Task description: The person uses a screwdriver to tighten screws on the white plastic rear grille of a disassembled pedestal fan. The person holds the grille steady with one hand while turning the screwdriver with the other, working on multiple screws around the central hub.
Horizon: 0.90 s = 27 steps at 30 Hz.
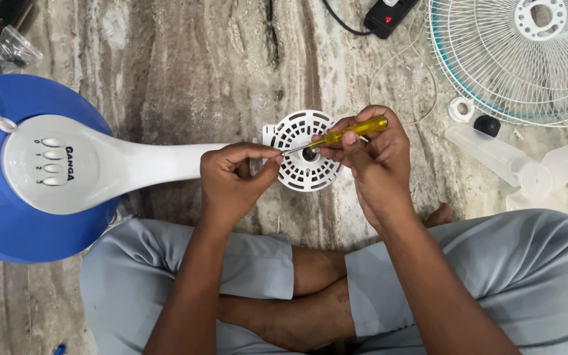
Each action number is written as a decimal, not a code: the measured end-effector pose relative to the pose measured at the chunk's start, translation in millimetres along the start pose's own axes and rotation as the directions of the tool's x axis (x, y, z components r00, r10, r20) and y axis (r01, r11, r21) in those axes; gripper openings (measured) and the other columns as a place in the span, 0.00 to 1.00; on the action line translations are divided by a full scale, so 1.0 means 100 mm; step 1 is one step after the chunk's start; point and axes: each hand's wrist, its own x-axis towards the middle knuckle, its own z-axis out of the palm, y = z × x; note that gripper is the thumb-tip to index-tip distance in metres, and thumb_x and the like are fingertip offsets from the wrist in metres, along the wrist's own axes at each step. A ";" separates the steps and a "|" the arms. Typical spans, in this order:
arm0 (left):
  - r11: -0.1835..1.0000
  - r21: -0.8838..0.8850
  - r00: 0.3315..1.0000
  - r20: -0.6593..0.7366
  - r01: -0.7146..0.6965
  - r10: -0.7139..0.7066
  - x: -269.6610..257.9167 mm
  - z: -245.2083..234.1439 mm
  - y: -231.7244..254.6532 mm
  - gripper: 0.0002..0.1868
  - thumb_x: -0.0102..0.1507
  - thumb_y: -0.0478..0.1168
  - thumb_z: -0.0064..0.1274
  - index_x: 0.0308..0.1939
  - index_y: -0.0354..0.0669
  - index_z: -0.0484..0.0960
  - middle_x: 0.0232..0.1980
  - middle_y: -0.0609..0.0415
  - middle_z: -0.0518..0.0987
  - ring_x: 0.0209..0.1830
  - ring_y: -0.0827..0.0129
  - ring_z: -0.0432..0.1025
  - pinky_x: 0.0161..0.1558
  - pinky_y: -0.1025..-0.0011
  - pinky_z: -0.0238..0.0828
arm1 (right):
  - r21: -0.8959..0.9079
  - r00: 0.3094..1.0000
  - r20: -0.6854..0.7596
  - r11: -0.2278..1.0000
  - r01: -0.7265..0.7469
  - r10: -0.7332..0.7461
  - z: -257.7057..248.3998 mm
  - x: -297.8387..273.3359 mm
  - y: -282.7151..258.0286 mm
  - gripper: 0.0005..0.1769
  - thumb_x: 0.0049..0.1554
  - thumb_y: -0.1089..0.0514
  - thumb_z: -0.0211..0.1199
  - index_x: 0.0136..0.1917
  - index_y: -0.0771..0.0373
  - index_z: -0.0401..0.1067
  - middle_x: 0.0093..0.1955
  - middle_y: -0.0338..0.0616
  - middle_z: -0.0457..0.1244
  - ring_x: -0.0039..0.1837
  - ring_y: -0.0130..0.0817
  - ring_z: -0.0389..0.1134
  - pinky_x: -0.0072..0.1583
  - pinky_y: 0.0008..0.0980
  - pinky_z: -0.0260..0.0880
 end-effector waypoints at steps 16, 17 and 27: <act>0.999 -0.008 0.999 -0.016 0.031 -0.031 0.01 0.00 -0.03 0.08 0.61 0.29 0.66 0.43 0.41 0.90 0.29 0.63 0.83 0.18 0.91 0.54 0.21 0.83 0.45 | 0.032 1.000 0.030 0.999 -0.007 0.006 0.00 0.01 -0.01 0.09 0.67 0.68 0.54 0.57 0.61 0.58 0.53 0.50 0.66 0.59 0.46 0.74 0.59 0.40 0.79; 1.000 0.001 1.000 -0.015 0.023 -0.023 0.01 0.00 -0.04 0.08 0.60 0.29 0.65 0.43 0.40 0.90 0.28 0.64 0.82 0.18 0.91 0.54 0.21 0.83 0.45 | 0.027 1.000 0.029 1.000 -0.008 0.007 0.00 0.01 -0.01 0.09 0.67 0.68 0.54 0.57 0.61 0.58 0.53 0.50 0.66 0.59 0.47 0.74 0.59 0.40 0.79; 0.997 -0.040 0.998 0.018 0.065 -0.065 0.02 0.00 -0.11 0.06 0.62 0.29 0.66 0.43 0.38 0.90 0.22 0.66 0.75 0.18 0.90 0.52 0.21 0.82 0.44 | 0.011 0.999 0.027 1.000 -0.023 0.023 -0.02 0.01 -0.02 0.10 0.67 0.68 0.55 0.58 0.61 0.58 0.54 0.49 0.65 0.60 0.46 0.74 0.59 0.39 0.79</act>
